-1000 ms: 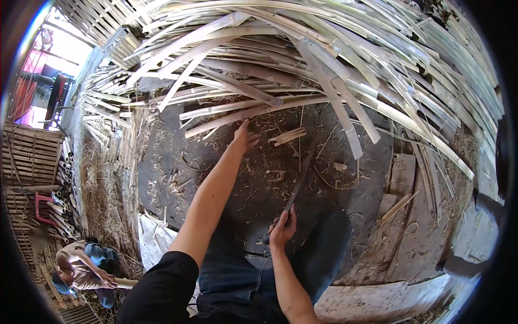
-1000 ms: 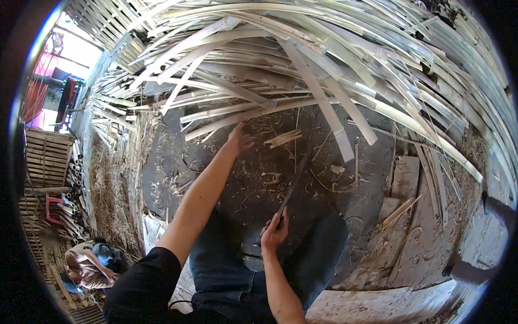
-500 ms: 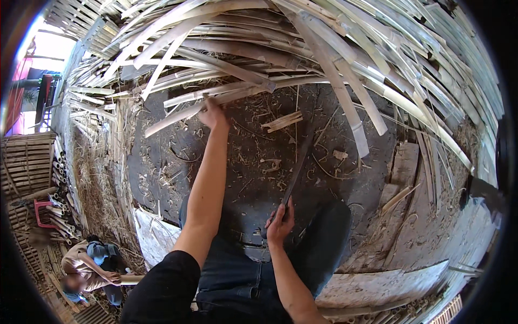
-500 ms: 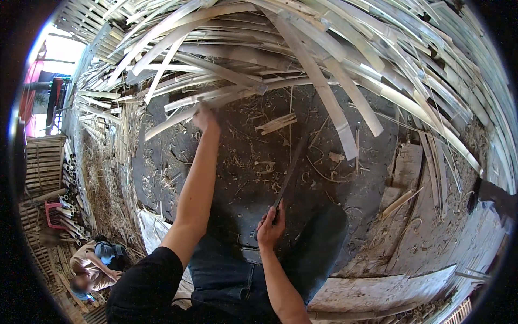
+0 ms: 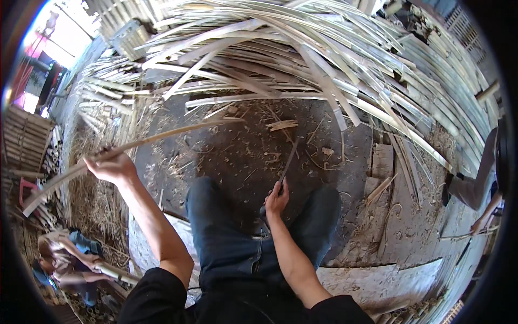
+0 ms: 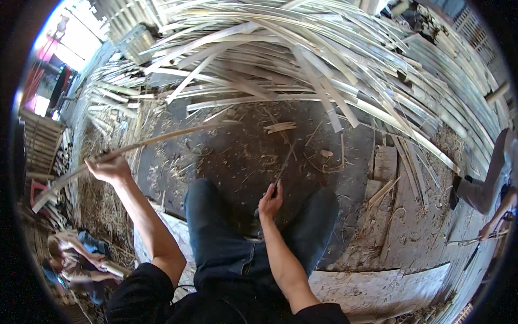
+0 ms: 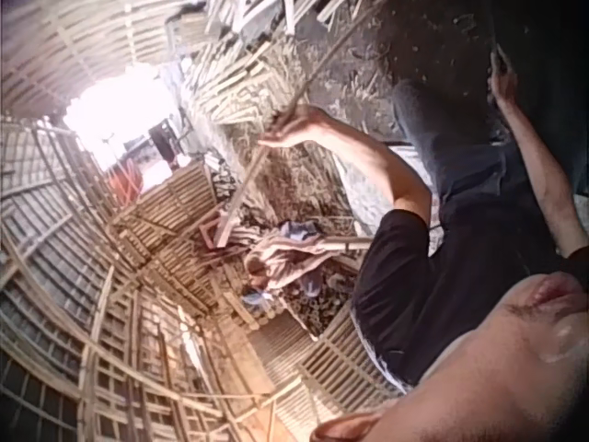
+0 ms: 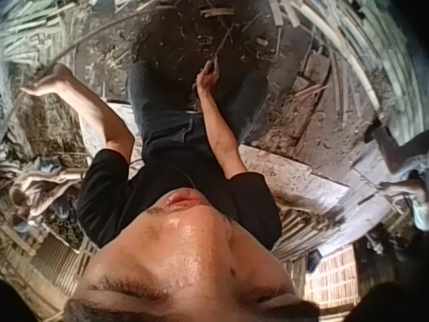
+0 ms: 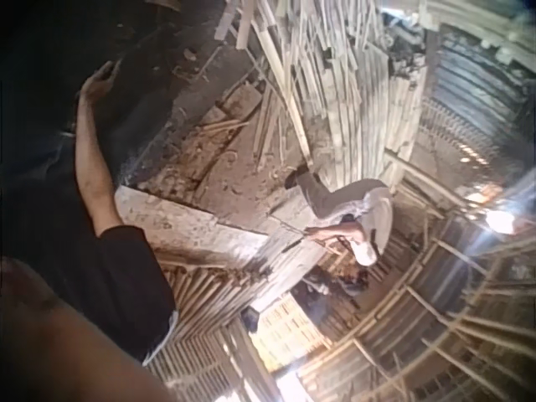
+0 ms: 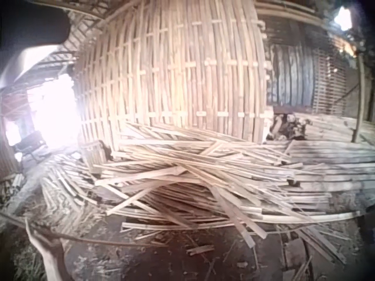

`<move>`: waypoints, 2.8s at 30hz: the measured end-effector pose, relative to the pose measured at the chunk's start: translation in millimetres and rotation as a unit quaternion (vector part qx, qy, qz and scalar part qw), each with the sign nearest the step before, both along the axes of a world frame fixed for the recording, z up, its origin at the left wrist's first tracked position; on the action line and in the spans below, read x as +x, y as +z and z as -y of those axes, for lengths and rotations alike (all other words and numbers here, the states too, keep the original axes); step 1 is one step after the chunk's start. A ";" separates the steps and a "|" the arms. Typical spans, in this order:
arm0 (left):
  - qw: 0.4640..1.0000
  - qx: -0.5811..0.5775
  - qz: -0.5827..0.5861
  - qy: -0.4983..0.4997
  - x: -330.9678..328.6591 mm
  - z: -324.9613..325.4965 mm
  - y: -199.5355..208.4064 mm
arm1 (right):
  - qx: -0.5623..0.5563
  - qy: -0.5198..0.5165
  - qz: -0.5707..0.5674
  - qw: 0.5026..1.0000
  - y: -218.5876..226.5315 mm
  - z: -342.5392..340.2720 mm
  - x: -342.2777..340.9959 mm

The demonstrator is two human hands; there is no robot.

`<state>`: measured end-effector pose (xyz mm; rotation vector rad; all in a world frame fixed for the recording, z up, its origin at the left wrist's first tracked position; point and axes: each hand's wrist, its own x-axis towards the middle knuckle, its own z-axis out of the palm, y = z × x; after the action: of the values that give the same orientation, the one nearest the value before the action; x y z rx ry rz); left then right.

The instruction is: Shaving and smoothing a long bamboo pole using a machete while seated.

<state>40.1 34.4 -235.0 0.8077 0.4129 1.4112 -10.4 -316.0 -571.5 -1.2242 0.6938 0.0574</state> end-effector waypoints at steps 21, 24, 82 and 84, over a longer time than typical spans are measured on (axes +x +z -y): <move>0.972 0.218 -0.041 -0.077 -87.2 91.1 16.1 | -0.114 0.199 0.173 0.958 115.2 3.0 -57.3; 0.951 0.244 -0.184 -0.054 -85.6 94.4 25.4 | -0.135 0.240 0.141 0.951 113.0 -0.3 -59.7; 0.959 0.274 0.011 -0.071 11.4 94.3 114.2 | -0.080 0.129 0.575 0.804 436.4 16.7 -52.6; 0.915 0.393 -0.072 0.056 16.3 84.8 138.3 | -0.102 0.141 0.581 0.795 436.1 24.0 -56.5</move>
<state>56.3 -50.3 -96.7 1.5637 -0.0250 1.6437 -66.9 -340.0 -135.4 -1.2900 -0.5852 -0.5077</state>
